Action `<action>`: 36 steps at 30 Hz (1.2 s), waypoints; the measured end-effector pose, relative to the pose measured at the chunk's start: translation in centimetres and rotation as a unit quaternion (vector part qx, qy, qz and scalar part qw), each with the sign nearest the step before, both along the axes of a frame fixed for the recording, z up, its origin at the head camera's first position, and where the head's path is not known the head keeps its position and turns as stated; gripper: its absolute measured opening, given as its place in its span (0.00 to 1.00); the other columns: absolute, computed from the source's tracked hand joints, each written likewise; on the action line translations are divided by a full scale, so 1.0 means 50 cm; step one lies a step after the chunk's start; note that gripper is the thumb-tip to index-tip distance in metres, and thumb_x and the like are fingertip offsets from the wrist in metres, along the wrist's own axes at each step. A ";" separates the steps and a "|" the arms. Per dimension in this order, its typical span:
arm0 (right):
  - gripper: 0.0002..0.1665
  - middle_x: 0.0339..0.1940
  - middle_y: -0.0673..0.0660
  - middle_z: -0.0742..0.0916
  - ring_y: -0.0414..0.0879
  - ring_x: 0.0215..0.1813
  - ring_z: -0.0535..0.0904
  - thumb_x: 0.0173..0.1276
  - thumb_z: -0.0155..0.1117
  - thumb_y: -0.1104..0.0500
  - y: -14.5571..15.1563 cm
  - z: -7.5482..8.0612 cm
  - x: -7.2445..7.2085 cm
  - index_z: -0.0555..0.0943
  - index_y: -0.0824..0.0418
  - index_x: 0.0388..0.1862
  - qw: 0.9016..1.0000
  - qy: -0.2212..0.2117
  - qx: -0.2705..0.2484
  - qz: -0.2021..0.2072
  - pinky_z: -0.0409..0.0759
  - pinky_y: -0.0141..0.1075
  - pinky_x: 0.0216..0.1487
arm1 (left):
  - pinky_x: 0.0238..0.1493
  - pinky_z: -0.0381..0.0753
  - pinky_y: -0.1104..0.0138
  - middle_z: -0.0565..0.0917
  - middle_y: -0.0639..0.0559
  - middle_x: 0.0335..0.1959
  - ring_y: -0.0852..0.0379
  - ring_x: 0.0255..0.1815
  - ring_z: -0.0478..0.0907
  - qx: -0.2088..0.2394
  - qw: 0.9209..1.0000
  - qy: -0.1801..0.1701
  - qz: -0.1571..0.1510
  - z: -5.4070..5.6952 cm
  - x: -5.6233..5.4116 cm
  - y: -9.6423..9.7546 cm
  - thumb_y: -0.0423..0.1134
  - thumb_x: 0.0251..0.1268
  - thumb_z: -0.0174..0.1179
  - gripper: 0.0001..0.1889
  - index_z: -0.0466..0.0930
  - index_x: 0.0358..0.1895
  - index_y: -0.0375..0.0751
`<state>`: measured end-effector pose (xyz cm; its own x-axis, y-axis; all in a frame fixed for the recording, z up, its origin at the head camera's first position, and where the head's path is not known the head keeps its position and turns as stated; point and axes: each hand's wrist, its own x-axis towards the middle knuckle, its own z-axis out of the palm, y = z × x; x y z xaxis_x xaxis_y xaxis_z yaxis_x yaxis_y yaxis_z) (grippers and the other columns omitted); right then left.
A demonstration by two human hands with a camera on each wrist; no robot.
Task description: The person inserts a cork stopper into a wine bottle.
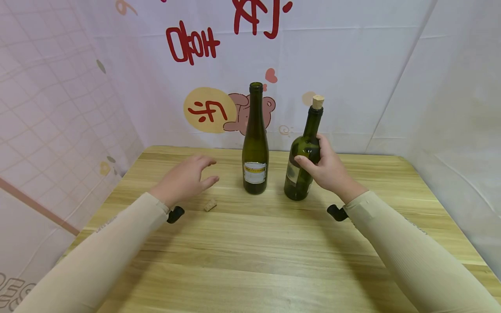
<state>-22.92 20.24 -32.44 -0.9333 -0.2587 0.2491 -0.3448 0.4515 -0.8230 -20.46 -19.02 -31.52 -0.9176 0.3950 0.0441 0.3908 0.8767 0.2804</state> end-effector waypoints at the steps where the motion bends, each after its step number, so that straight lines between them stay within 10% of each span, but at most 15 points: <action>1: 0.45 0.63 0.66 0.80 0.61 0.62 0.83 0.78 0.65 0.49 0.000 0.000 0.000 0.52 0.56 0.82 1.000 0.001 -0.001 0.000 0.81 0.60 0.64 | 0.77 0.70 0.44 0.74 0.43 0.75 0.40 0.78 0.70 -0.002 1.000 -0.003 0.003 -0.004 0.000 -0.001 0.54 0.78 0.60 0.31 0.73 0.74 0.40; 36: 0.50 0.68 0.66 0.76 0.62 0.66 0.80 0.78 0.64 0.46 -0.001 0.008 0.006 0.46 0.56 0.84 1.000 -0.023 0.000 0.002 0.77 0.60 0.68 | 0.49 0.84 0.55 0.88 0.53 0.43 0.59 0.36 0.80 -0.053 0.992 -0.106 0.030 -0.113 0.011 -0.025 0.55 0.72 0.67 0.26 0.83 0.60 0.38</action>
